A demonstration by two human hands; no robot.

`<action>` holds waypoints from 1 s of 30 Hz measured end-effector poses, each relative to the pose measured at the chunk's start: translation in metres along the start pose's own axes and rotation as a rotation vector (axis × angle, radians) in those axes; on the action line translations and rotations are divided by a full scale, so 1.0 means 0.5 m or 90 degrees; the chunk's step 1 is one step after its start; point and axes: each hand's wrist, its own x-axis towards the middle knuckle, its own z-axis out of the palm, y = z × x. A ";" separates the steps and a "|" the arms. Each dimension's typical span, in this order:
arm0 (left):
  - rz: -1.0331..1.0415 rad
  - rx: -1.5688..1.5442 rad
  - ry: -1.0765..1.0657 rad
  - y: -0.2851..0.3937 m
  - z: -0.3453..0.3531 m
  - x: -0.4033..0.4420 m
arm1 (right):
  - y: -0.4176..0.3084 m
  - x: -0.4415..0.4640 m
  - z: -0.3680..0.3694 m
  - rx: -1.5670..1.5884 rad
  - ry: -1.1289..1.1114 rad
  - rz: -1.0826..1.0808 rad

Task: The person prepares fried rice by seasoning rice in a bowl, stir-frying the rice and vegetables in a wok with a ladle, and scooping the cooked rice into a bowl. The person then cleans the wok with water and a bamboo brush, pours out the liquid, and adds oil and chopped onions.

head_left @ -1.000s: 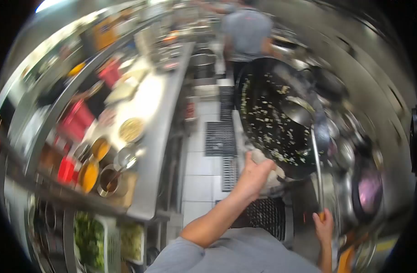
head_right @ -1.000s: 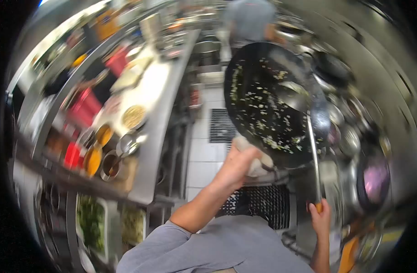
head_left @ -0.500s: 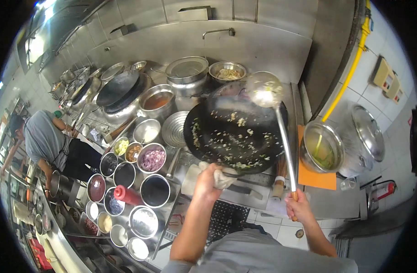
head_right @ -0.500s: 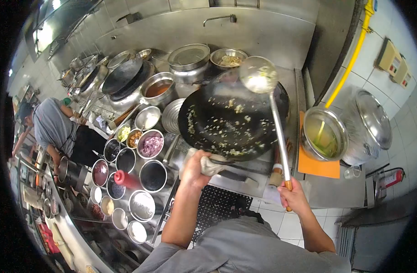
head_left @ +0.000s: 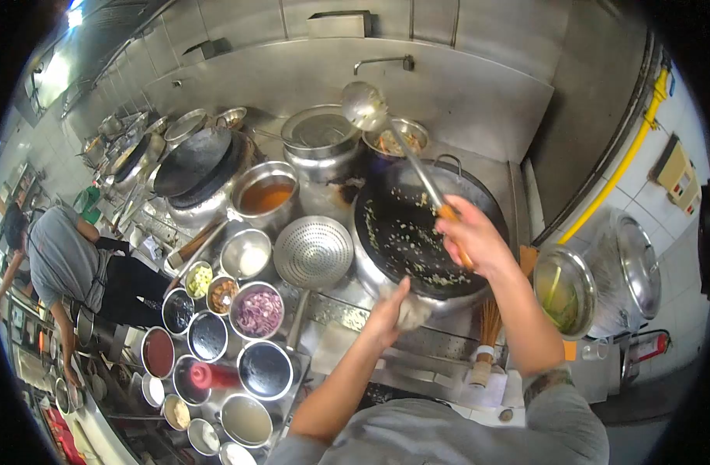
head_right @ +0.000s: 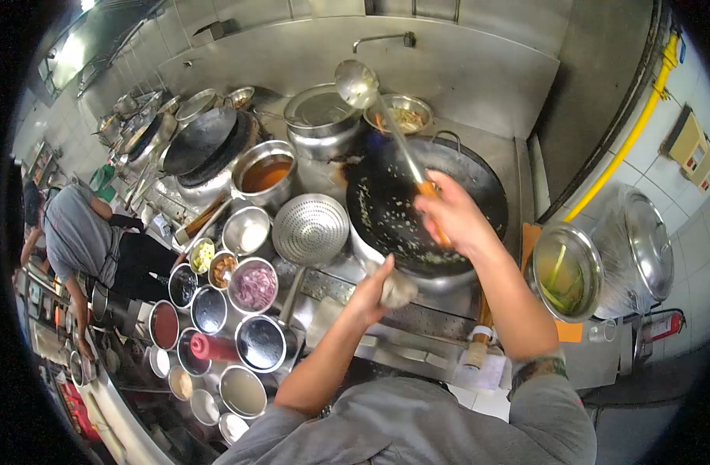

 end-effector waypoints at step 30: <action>0.582 0.992 0.250 0.029 -0.092 -0.208 | -0.043 0.052 -0.138 0.700 -0.150 0.127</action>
